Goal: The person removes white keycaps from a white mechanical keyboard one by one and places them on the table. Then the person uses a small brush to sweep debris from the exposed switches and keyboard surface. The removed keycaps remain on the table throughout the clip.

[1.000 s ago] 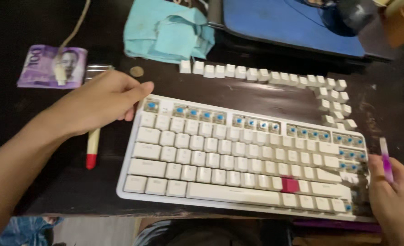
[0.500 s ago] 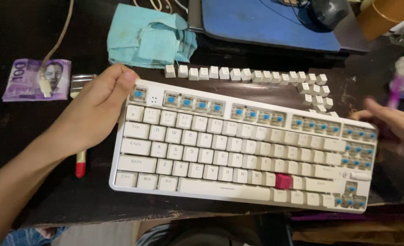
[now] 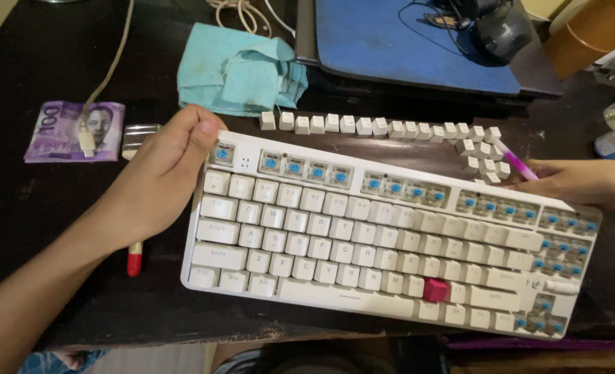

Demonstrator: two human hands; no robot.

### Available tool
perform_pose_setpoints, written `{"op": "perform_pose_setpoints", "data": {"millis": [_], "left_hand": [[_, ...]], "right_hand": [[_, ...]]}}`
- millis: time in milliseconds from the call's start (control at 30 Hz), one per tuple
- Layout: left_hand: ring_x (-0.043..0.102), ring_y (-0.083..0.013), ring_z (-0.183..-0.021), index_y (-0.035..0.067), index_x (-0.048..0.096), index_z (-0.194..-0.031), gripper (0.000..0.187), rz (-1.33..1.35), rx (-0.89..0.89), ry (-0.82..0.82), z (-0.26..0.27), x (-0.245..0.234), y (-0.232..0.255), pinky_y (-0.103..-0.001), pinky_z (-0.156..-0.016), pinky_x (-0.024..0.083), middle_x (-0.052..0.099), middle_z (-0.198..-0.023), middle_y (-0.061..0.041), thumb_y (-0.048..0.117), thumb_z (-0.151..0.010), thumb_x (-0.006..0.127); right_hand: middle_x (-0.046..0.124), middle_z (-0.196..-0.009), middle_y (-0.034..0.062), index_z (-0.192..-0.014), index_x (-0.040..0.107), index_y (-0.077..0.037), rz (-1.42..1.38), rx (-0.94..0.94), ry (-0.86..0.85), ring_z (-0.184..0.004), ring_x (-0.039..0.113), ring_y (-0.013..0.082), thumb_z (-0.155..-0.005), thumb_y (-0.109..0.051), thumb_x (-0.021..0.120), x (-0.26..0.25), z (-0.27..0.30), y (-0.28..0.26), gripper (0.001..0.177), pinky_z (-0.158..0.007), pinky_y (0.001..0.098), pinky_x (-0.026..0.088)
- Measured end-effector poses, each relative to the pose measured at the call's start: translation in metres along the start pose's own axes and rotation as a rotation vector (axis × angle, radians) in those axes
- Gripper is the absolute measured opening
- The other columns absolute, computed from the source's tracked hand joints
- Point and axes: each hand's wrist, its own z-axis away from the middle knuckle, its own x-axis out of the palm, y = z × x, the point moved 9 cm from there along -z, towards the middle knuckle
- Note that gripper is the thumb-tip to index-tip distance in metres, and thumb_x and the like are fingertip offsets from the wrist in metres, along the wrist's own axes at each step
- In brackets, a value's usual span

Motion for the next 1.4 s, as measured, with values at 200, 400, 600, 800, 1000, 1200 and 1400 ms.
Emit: {"op": "perform_pose_setpoints", "data": {"millis": [200,400,600,800,1000,1200,1400], "left_hand": [[0.058,-0.0117,-0.066,0.005,0.056,-0.106,0.041,-0.045,-0.111,-0.017,-0.001,0.002,-0.013,-0.03,-0.065,0.052,0.059,-0.073,-0.005,0.039,-0.107,0.032],[0.06,-0.0107,-0.074,0.003,0.056,-0.107,0.042,-0.004,-0.063,0.034,-0.001,-0.001,-0.009,-0.029,-0.07,0.052,0.062,-0.079,-0.004,0.039,-0.109,0.033],[0.061,-0.0094,-0.077,0.003,0.056,-0.108,0.043,-0.024,-0.023,0.061,-0.001,-0.004,-0.01,-0.027,-0.073,0.051,0.063,-0.082,-0.003,0.04,-0.11,0.033],[0.045,-0.0149,-0.061,0.008,0.057,-0.091,0.04,0.158,-0.312,-0.149,-0.017,0.007,-0.042,-0.033,-0.056,0.042,0.049,-0.07,-0.002,0.037,-0.105,0.035],[0.052,-0.0294,-0.08,0.004,0.058,-0.098,0.054,-0.26,-0.408,-0.679,-0.054,0.032,-0.043,-0.045,-0.068,0.042,0.054,-0.08,-0.007,0.055,-0.104,0.041],[0.056,-0.0208,-0.115,0.019,0.066,-0.134,0.06,-0.528,-0.584,-0.884,-0.062,0.069,-0.034,-0.047,-0.089,0.048,0.065,-0.12,0.0,0.061,-0.096,0.046],[0.069,-0.0273,-0.087,0.007,0.07,-0.122,0.063,-0.134,-0.623,-1.11,-0.042,0.099,-0.025,-0.043,-0.068,0.053,0.077,-0.108,-0.015,0.053,-0.085,0.048]], "right_hand": [[0.066,-0.133,0.0195,-0.148,0.053,-0.015,0.025,0.023,-0.001,-0.12,0.067,0.0347,-0.09,-0.054,0.059,-0.007,0.002,0.002,0.07,-0.101,0.0509,0.056],[0.062,-0.137,0.0205,-0.151,0.049,-0.017,0.026,0.021,0.033,-0.124,0.063,0.0366,-0.088,-0.061,0.055,-0.008,0.003,-0.001,0.077,-0.104,0.0554,0.052],[0.059,-0.141,0.0214,-0.154,0.045,-0.019,0.031,0.028,0.051,-0.128,0.06,0.0385,-0.086,-0.068,0.052,-0.005,-0.003,0.003,0.084,-0.106,0.06,0.047],[0.055,-0.145,0.0224,-0.157,0.042,-0.021,0.057,0.026,0.204,-0.133,0.056,0.0404,-0.083,-0.075,0.049,-0.006,0.021,0.002,0.091,-0.109,0.0645,0.042],[0.061,-0.125,0.0338,-0.142,0.05,0.007,-0.182,-0.025,0.353,-0.12,0.062,0.0484,-0.089,-0.068,0.057,0.007,0.055,-0.009,0.092,-0.105,0.0619,0.046],[0.056,-0.126,0.0253,-0.14,0.053,0.006,-0.136,-0.054,0.362,-0.121,0.063,0.0405,-0.094,-0.058,0.056,0.016,0.054,-0.01,0.079,-0.106,0.0545,0.049],[0.054,-0.13,0.0146,-0.133,0.069,-0.005,-0.25,-0.365,0.372,-0.119,0.058,0.0235,-0.099,-0.037,0.048,0.012,0.066,-0.026,0.051,-0.1,0.0394,0.047]]}}
